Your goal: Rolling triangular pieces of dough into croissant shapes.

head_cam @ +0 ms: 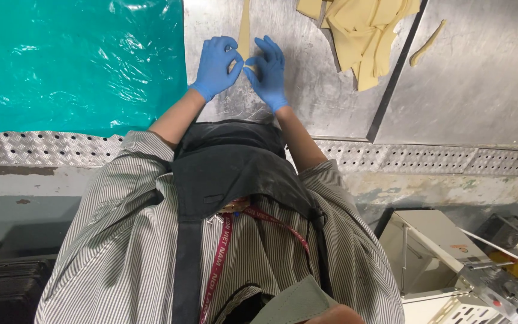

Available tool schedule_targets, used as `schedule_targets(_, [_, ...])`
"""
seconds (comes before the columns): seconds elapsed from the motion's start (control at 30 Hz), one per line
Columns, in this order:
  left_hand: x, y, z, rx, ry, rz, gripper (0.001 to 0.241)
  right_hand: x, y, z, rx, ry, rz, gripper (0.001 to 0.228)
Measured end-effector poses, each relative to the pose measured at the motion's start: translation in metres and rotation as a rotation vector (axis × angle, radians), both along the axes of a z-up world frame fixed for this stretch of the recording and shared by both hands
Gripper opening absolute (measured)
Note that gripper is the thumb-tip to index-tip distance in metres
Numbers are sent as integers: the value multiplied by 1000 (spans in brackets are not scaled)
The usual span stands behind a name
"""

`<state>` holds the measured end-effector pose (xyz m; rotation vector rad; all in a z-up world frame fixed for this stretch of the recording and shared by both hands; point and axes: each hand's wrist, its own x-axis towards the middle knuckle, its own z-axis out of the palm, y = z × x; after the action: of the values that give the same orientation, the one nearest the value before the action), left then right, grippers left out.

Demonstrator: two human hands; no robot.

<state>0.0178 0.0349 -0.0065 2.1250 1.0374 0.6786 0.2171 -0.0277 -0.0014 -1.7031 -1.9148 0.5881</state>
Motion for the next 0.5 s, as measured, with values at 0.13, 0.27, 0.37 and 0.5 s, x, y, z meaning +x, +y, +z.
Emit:
schedule_targets(0.13, [-3, 10, 5, 46, -74, -72, 17, 4, 9, -6, 4, 25, -36, 20])
schedule_targets(0.27, [-2, 19, 7, 112, -22, -35, 15, 5, 13, -4, 37, 70, -36, 21])
schedule_targets(0.37, [4, 29, 7, 104, -6, -26, 11, 5, 23, -7, 70, 63, -46, 20])
schedule_targets(0.5, [0, 24, -27, 409, 65, -257, 12, 9, 35, -28, 157, 64, -117, 13])
